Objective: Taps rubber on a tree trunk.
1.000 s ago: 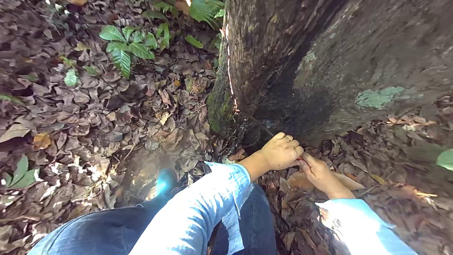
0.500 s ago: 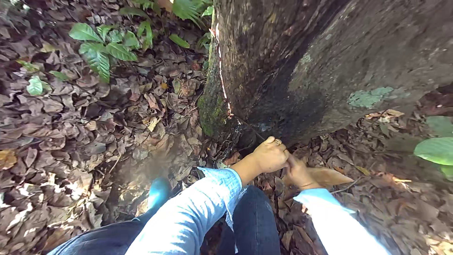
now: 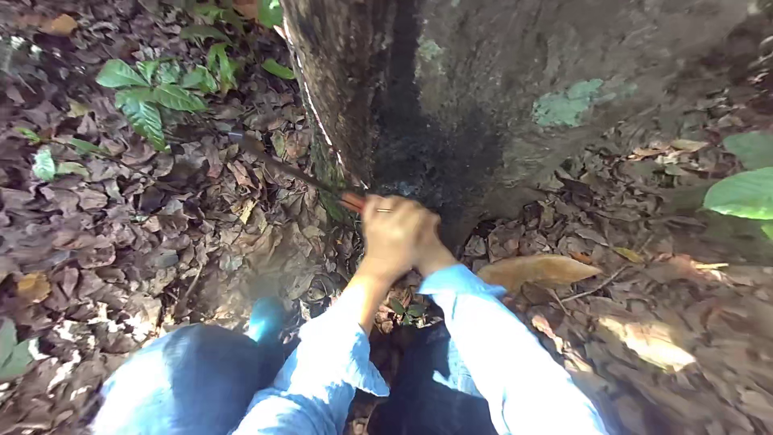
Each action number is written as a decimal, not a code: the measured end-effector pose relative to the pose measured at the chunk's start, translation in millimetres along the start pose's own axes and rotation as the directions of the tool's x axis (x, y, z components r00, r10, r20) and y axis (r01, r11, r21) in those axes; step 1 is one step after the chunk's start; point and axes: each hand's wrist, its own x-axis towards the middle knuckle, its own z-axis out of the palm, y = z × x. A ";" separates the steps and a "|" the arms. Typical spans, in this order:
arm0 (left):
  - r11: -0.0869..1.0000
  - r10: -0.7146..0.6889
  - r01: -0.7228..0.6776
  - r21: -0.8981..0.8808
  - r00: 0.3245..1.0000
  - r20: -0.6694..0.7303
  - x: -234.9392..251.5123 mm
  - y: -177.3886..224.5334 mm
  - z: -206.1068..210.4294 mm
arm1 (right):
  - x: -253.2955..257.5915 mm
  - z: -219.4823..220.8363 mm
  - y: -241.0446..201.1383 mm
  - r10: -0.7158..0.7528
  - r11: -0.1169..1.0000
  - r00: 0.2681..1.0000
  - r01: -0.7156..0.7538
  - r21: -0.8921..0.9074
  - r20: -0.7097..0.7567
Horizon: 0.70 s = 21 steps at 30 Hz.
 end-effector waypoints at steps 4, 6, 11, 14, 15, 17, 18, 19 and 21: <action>0.993 -0.062 0.091 0.073 0.943 -0.326 29.5 -42.9 -82.8 | -19.3 -4.0 -77.4 -0.326 0.944 0.942 0.329 -0.037 0.076; 0.996 -0.034 0.068 0.064 0.903 -0.429 24.2 -60.3 -95.6 | -29.5 6.2 -47.4 -0.372 0.926 0.928 0.372 -0.061 0.019; 0.951 -0.308 0.310 -0.016 0.938 -0.157 2.2 -98.3 -67.0 | -57.5 13.4 48.7 -0.335 0.917 0.856 0.392 0.071 -0.394; 0.956 -0.290 0.279 -0.091 0.942 -0.167 6.0 -105.9 -42.2 | -58.5 -1.7 78.6 -0.298 0.925 0.861 0.368 0.099 -0.412; 0.975 -0.216 0.199 -0.094 0.948 -0.233 7.0 -100.0 -39.0 | -56.7 -5.6 87.8 -0.315 0.926 0.852 0.372 0.061 -0.418; 0.995 0.025 -0.053 -0.090 0.958 -0.286 5.4 -76.0 -32.2 | -54.8 -10.6 104.0 -0.358 0.928 0.836 0.367 -0.060 -0.417; 0.976 0.155 -0.186 -0.110 0.956 -0.248 2.4 -60.3 -24.4 | -54.6 -12.8 109.8 -0.379 0.925 0.831 0.358 -0.130 -0.408; 0.941 0.280 -0.305 -0.144 0.945 -0.172 0.7 -45.5 -14.1 | -53.3 -13.8 115.0 -0.397 0.918 0.827 0.348 -0.192 -0.399; 0.877 0.452 -0.436 -0.201 0.891 0.038 3.9 -27.6 8.8 | -45.9 -13.6 124.6 -0.411 0.908 0.830 0.336 -0.252 -0.376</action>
